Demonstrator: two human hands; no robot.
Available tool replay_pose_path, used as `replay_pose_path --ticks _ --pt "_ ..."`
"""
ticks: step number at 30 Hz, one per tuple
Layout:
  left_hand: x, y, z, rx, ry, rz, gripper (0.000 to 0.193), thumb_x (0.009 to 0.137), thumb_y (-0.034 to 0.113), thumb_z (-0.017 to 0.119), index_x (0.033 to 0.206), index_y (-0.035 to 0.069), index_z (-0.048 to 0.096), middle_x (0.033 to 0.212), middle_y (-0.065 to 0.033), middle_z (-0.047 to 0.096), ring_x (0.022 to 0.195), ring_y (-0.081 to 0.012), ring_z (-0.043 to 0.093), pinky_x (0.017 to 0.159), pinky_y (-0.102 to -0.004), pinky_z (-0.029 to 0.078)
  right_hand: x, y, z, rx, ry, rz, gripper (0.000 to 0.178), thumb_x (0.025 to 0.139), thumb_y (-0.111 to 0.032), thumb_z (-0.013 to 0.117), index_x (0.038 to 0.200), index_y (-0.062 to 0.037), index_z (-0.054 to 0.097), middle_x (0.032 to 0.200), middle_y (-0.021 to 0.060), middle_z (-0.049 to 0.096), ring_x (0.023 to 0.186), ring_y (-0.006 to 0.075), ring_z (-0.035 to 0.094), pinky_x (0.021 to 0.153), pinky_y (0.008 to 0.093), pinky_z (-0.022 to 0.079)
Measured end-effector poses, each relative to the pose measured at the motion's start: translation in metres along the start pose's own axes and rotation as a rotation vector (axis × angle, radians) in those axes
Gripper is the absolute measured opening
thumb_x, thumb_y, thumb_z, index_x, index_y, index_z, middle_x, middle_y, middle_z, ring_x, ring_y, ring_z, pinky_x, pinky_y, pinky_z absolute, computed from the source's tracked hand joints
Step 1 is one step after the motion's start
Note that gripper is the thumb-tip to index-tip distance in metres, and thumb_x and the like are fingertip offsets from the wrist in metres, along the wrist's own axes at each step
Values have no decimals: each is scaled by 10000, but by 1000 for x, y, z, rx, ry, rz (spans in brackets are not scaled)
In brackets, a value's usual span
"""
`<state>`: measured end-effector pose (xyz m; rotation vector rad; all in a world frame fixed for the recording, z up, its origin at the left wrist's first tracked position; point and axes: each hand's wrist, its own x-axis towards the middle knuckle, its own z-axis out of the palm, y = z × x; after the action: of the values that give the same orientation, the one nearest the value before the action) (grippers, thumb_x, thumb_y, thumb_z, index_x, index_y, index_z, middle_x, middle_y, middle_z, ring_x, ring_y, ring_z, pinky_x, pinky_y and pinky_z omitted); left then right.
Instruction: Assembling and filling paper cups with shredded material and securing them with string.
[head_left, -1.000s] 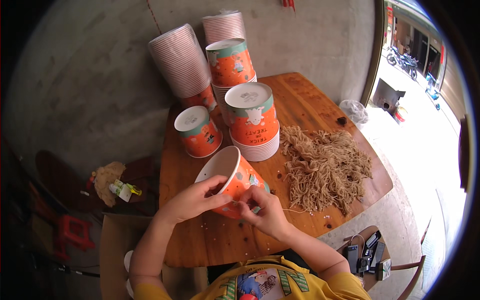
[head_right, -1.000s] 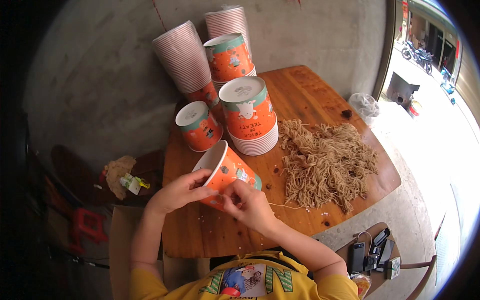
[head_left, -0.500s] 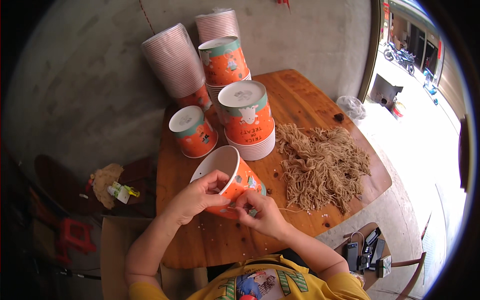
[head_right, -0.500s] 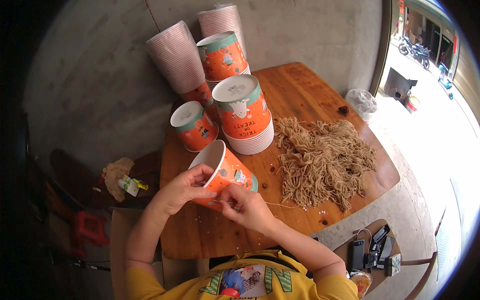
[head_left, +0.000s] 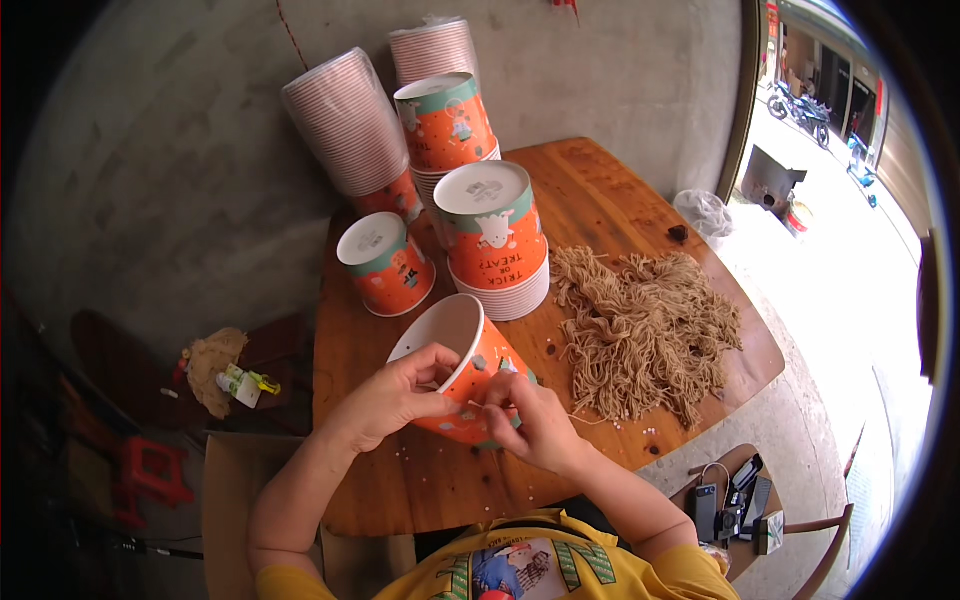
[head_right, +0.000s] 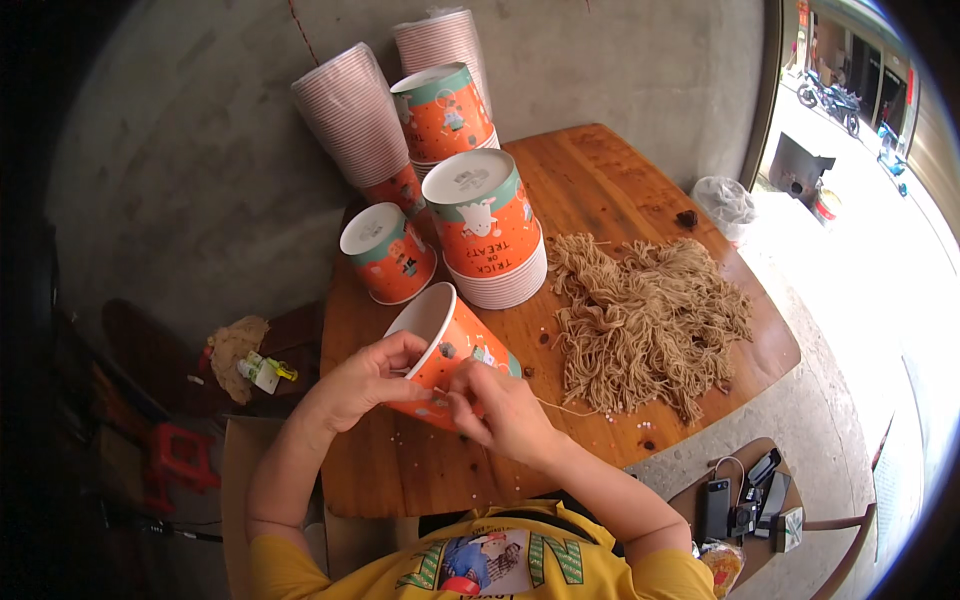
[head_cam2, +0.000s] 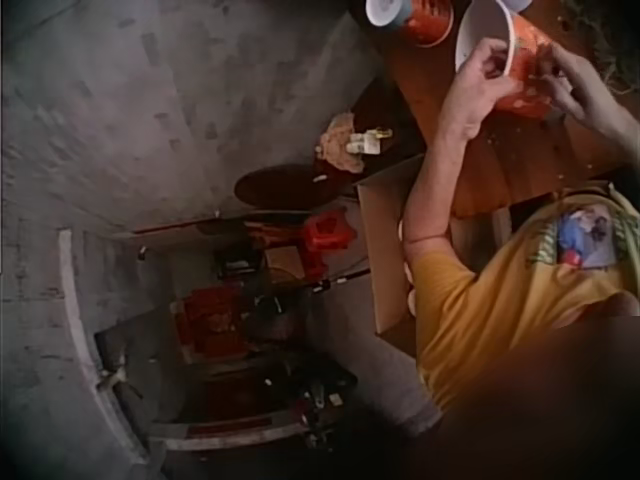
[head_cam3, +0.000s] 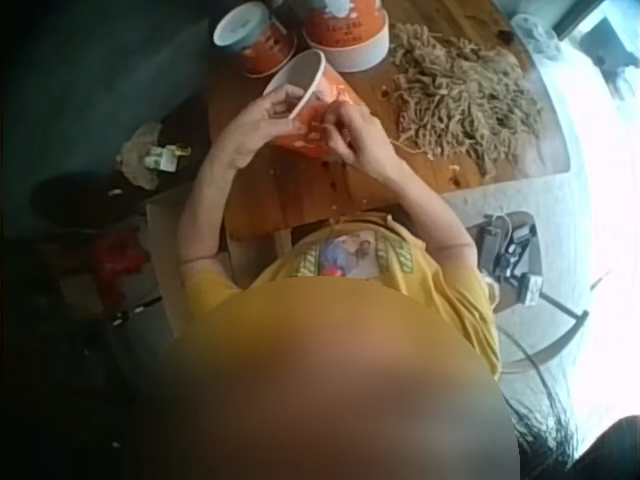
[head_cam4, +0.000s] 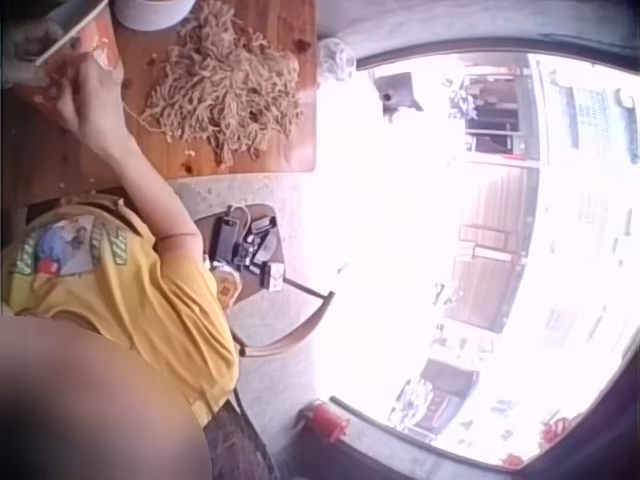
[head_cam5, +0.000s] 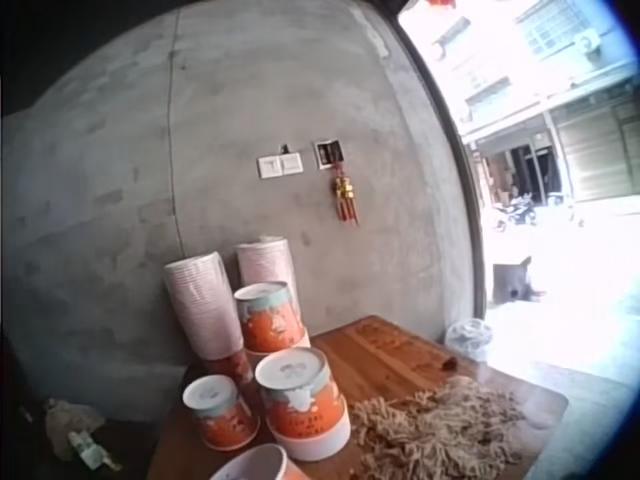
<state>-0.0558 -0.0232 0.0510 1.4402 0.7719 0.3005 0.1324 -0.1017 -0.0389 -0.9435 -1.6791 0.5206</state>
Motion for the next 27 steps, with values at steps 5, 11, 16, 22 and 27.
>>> replay_pose_path --ticks 5,11,16,22,27 --pt "0 2 2 6 33 13 315 847 4 629 1143 66 540 1053 -25 613 1003 -103 578 919 -279 447 7 -5 2 -3 183 -108 147 846 -1 599 903 -24 466 1007 145 634 773 241 652 650 330 543" --pt "-1 -1 2 -11 10 11 333 847 -7 629 1156 62 525 1065 -28 608 1002 -100 571 911 -273 452 7 -7 0 -98 190 -105 133 863 -11 608 869 -20 476 931 121 632 715 177 657 614 294 533" --pt "-4 -1 8 4 4 20 391 864 -12 610 1221 68 472 1084 -33 590 1010 -105 562 900 -273 459 9 -13 0 -140 224 57 150 847 -32 656 862 -14 507 820 77 631 618 147 647 551 270 523" --pt "-4 -2 11 23 -27 9 486 860 -26 603 1302 71 426 1160 -44 575 1074 -114 554 927 -277 459 11 -15 0 -198 239 65 181 820 -120 688 865 -52 526 759 93 639 609 256 649 538 357 525" --pt "-4 -3 11 9 -25 14 501 865 -26 596 1322 74 418 1160 -43 574 1074 -111 551 928 -276 455 12 -19 -2 -244 214 73 155 819 -68 687 826 -16 541 742 70 631 609 162 651 552 285 530"
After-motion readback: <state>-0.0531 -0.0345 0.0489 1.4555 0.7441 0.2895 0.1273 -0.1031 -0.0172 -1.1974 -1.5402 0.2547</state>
